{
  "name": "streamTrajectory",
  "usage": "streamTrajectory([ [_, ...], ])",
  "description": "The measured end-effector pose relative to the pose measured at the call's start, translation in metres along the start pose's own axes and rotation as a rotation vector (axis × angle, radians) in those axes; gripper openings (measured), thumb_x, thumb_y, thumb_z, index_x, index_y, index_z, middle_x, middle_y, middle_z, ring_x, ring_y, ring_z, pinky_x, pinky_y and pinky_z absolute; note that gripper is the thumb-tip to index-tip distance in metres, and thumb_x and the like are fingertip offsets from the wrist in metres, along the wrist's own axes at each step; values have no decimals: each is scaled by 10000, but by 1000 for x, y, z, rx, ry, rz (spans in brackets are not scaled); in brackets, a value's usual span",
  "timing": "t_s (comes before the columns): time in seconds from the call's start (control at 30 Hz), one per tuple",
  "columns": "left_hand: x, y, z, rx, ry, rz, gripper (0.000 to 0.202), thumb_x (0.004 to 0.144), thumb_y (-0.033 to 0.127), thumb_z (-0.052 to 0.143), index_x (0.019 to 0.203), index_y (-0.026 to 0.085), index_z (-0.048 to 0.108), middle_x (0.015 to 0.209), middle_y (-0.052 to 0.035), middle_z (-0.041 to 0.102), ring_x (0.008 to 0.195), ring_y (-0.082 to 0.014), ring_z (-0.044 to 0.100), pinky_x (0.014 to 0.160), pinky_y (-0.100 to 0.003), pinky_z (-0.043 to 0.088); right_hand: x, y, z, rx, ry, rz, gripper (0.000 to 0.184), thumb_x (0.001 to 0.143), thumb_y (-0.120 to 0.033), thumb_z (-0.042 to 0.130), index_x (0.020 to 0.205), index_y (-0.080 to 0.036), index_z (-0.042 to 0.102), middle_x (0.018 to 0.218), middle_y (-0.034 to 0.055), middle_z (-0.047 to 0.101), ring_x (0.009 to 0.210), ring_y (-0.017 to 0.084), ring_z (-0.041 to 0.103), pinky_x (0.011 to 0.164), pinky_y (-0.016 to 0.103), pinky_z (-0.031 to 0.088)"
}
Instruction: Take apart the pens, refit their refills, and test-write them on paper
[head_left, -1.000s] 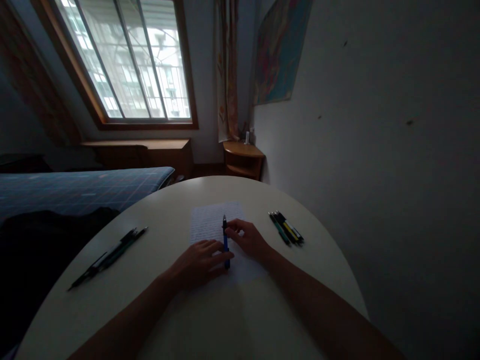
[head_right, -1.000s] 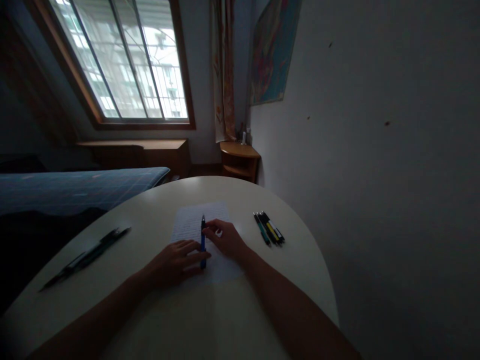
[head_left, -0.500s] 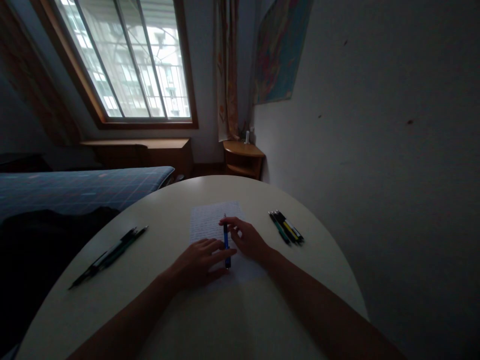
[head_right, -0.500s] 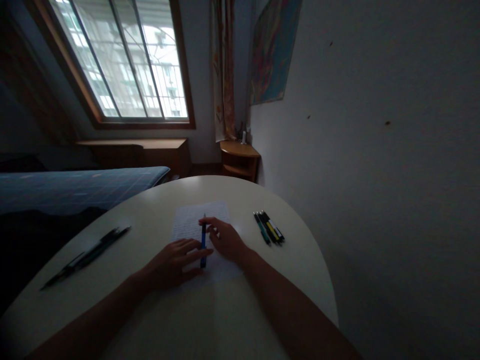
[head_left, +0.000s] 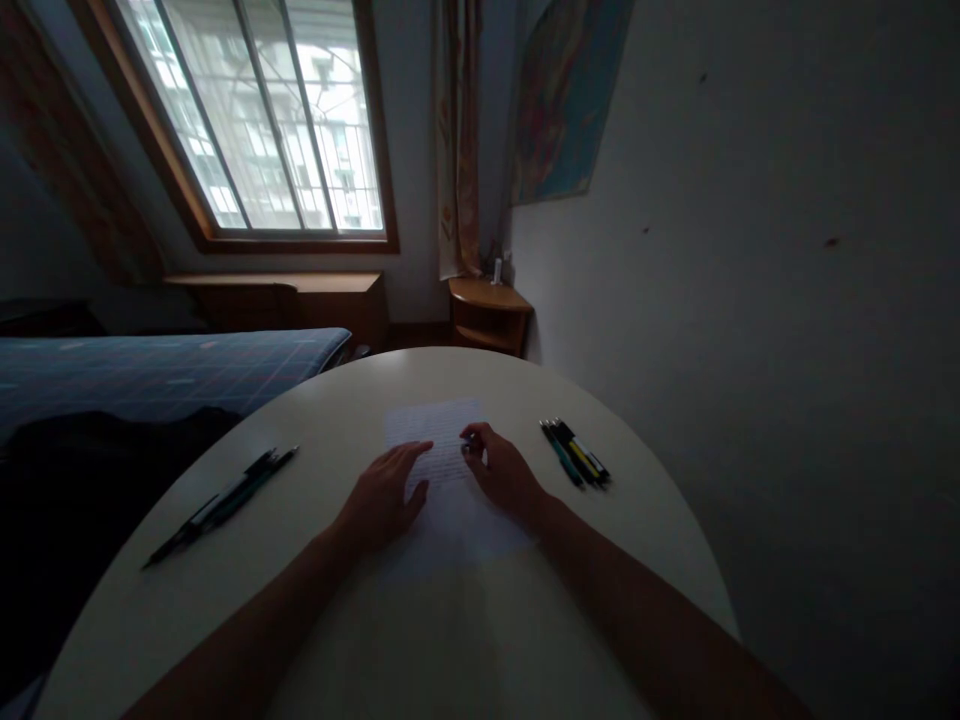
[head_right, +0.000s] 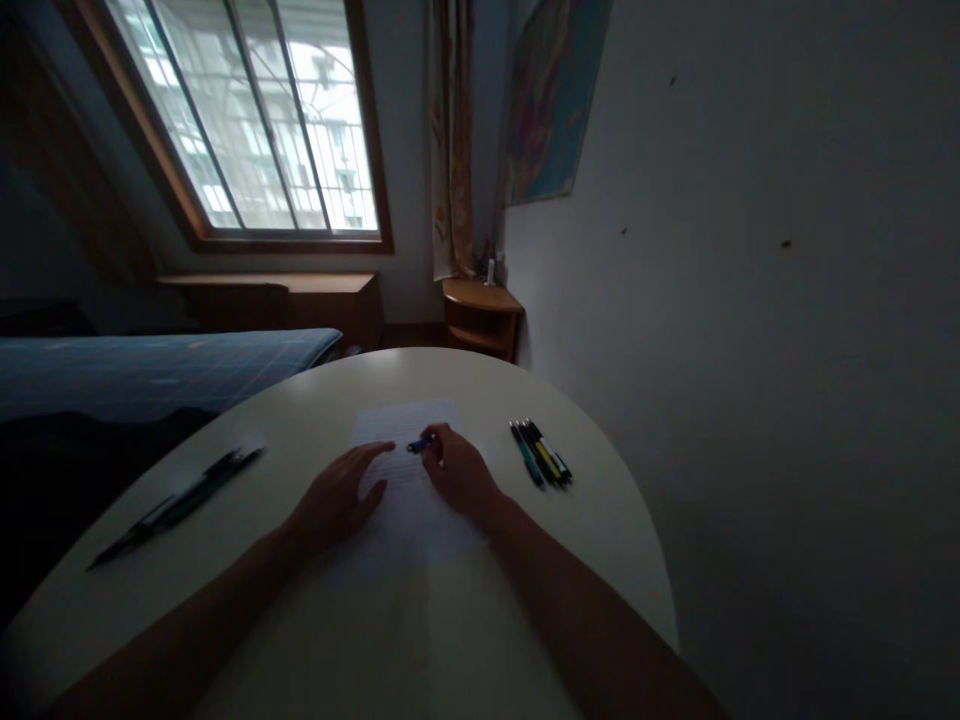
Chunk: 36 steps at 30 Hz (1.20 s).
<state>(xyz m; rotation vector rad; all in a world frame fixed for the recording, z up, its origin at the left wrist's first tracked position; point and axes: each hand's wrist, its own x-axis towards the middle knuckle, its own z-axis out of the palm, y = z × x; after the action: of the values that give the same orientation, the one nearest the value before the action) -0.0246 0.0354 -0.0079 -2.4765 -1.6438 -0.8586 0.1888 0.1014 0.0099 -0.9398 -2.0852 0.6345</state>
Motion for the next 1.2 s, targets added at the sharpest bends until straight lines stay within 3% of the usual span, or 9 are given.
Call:
streamTrajectory([
  [0.07, -1, -3, 4, 41, -87, -22, 514, 891, 304, 488, 1382, 163, 430, 1419, -126, 507, 1326, -253, 453, 1112, -449, 371, -2, -4, -1, 44, -8, -44, 142, 930, -284, 484, 993, -194, 573, 830, 16, 631, 744, 143, 577, 708, 253, 419],
  [0.17, -2, -5, 5, 85, -201, -62, 551, 904, 426, 484, 1399, 187, 447, 1487, -110, 434, 1377, -262, 387, 1142, -463, 319, -5, -8, 1, 189, -87, -62, 243, 959, -314, 420, 869, -187, 606, 787, 6, 623, 738, 126, 576, 717, 242, 431],
  [0.33, -4, 3, 2, 136, -273, -77, 628, 919, 564, 418, 1457, 242, 381, 1547, -93, 333, 1423, -275, 299, 1152, -481, 274, -6, -7, 9, 385, -142, 166, 190, 842, -266, 575, 994, -166, 629, 723, -12, 618, 605, 104, 554, 573, 218, 437],
  [0.43, -5, 7, 2, 148, -279, -83, 639, 928, 587, 379, 1463, 238, 373, 1554, -110, 313, 1431, -287, 276, 1150, -494, 262, -4, -5, 11, 459, -176, 287, 198, 783, -288, 640, 928, -152, 643, 766, 9, 646, 570, 99, 568, 533, 219, 459],
  [0.57, -6, 7, 4, 142, -268, -73, 634, 934, 580, 373, 1464, 233, 366, 1558, -111, 303, 1437, -287, 261, 1153, -501, 250, -3, -4, 12, 438, -172, 352, 141, 787, -282, 629, 836, -150, 641, 629, -15, 611, 528, 106, 562, 531, 228, 460],
  [0.67, -4, 5, 5, 122, -273, -32, 629, 932, 536, 407, 1466, 208, 351, 1553, -106, 317, 1433, -264, 275, 1163, -470, 249, -2, -4, 13, 353, -186, 315, 111, 789, -264, 621, 762, -156, 630, 589, -18, 603, 520, 105, 551, 526, 221, 430],
  [0.87, 2, 0, 2, 83, -248, -23, 532, 892, 469, 505, 1367, 230, 476, 1469, -76, 461, 1360, -257, 403, 1135, -454, 315, -2, -7, 12, 256, -200, 308, 113, 788, -273, 621, 750, -166, 630, 581, -18, 605, 530, 111, 549, 533, 221, 407],
  [1.03, 1, -5, 6, 77, -280, -21, 594, 926, 524, 440, 1454, 259, 376, 1550, -78, 330, 1429, -274, 285, 1163, -510, 242, -2, -8, 13, 201, -157, 304, 92, 762, -254, 632, 752, -163, 639, 654, 5, 643, 591, 119, 574, 576, 224, 427],
  [1.2, 0, -7, 8, 78, -287, -26, 611, 928, 544, 432, 1469, 272, 355, 1559, -71, 310, 1440, -262, 259, 1171, -494, 227, -2, -8, 13, 190, -174, 303, 86, 768, -247, 612, 743, -168, 637, 630, 0, 637, 599, 126, 585, 588, 227, 433],
])
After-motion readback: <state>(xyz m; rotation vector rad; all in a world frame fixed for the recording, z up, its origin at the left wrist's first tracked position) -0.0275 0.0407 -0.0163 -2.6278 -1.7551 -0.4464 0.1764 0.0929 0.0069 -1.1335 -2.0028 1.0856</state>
